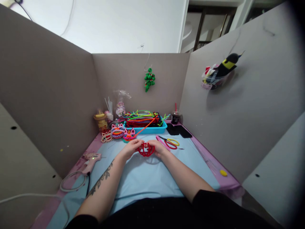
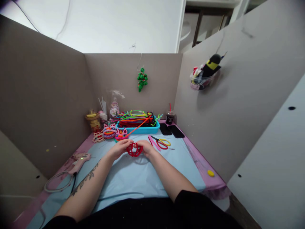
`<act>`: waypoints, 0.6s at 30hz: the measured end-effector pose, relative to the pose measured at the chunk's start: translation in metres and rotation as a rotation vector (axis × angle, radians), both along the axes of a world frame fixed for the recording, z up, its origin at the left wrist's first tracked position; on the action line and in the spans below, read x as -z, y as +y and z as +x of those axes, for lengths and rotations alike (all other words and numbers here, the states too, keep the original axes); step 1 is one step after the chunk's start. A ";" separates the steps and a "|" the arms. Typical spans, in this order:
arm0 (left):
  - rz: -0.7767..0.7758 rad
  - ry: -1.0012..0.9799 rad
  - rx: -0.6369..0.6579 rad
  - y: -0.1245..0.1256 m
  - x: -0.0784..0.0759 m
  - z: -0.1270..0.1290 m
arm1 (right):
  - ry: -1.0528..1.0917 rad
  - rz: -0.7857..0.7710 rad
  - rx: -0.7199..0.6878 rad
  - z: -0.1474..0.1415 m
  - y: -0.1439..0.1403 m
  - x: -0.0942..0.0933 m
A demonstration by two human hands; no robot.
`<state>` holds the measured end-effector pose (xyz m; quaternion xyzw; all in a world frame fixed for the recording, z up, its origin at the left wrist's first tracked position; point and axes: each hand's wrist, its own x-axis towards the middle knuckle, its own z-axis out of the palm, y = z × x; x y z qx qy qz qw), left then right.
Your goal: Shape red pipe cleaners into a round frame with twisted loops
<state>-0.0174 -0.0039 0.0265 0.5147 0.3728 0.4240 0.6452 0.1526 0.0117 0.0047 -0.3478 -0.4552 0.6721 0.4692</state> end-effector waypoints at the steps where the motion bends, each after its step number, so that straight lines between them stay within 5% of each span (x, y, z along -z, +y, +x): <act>1: 0.006 0.012 -0.001 0.000 0.001 0.001 | -0.015 -0.007 -0.012 -0.001 -0.001 0.000; 10: -0.160 -0.305 -0.304 0.008 -0.002 0.001 | 0.175 -0.182 -0.072 0.000 0.004 0.001; 18: -0.260 -0.412 -0.296 0.007 -0.003 0.004 | 0.306 -0.183 -0.055 -0.002 0.001 0.002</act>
